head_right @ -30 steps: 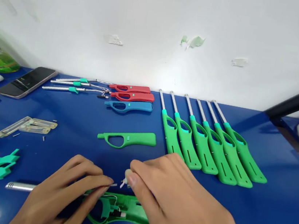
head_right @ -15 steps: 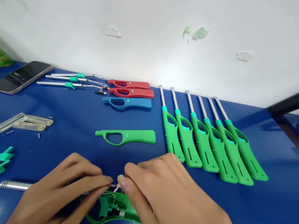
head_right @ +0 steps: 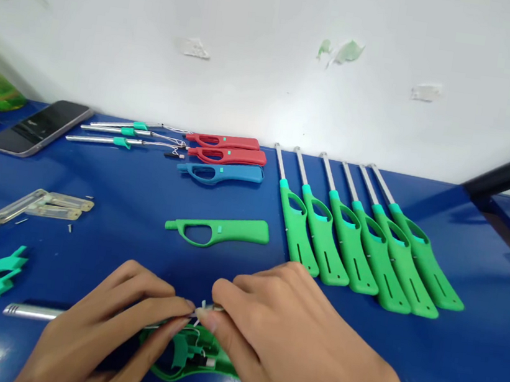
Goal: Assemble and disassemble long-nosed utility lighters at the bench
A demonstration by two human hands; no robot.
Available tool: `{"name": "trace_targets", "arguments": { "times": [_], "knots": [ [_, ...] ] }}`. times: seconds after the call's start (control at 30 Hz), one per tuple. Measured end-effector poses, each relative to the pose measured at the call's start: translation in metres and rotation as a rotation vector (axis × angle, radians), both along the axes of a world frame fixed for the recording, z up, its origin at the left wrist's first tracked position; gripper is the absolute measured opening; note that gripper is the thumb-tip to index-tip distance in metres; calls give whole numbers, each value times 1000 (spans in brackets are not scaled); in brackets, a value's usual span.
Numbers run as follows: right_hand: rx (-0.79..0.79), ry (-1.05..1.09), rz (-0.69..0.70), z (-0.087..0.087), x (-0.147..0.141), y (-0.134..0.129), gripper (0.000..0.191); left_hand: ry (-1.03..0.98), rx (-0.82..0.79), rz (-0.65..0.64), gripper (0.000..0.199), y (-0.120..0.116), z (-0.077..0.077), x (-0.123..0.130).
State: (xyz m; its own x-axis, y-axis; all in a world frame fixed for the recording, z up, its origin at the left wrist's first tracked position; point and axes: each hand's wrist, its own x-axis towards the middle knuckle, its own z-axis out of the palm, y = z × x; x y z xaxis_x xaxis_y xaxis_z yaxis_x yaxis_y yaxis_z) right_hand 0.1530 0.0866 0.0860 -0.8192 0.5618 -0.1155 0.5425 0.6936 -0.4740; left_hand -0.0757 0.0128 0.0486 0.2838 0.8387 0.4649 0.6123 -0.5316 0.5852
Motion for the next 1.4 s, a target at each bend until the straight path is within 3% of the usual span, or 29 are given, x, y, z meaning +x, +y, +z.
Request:
{"name": "trace_targets", "arguments": {
  "times": [0.83,1.4],
  "knots": [
    [167,93,59,-4,-2,-1,49,-36,-4,35,29,-3,2,0],
    [290,103,54,-6,-2,0,45,-18,28,25,27,-1,-4,-2]
  ]
}}
